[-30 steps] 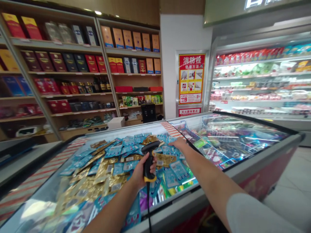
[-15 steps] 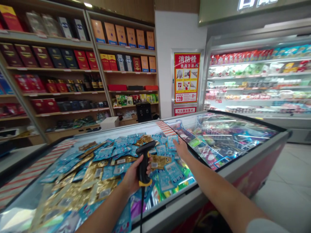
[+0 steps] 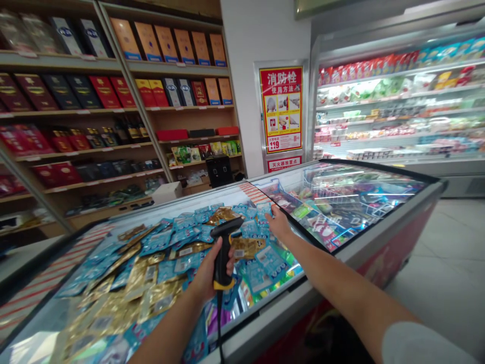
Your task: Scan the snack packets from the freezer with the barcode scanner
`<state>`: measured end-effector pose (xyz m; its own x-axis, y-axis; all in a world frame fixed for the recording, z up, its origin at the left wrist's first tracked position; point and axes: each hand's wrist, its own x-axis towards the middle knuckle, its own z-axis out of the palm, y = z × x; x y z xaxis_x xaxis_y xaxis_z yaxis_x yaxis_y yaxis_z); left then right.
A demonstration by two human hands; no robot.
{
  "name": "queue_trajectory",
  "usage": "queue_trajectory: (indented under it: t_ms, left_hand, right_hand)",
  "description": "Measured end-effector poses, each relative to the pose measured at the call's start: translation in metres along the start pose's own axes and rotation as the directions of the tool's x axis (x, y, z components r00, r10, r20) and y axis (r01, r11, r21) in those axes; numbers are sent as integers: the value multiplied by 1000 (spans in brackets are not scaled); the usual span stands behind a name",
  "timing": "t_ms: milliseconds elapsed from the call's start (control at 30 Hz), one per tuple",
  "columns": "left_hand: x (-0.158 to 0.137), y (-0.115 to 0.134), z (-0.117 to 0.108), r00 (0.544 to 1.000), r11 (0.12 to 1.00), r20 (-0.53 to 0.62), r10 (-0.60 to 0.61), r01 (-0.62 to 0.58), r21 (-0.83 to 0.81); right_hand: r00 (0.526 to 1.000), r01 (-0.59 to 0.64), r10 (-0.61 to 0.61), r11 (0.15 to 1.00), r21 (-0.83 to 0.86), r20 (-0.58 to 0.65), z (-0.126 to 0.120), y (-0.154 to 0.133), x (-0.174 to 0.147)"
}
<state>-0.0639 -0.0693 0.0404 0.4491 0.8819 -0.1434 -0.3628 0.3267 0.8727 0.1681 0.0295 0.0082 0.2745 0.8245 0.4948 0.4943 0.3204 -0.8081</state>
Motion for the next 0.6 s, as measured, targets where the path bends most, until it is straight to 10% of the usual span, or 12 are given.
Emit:
queue_trajectory:
  t_ms: [600]
  left_hand:
    - [0,0,1,1000,999,-10,27,-27,23]
  right_hand:
    - [997,30,-26,998,-46,66,0,0,2]
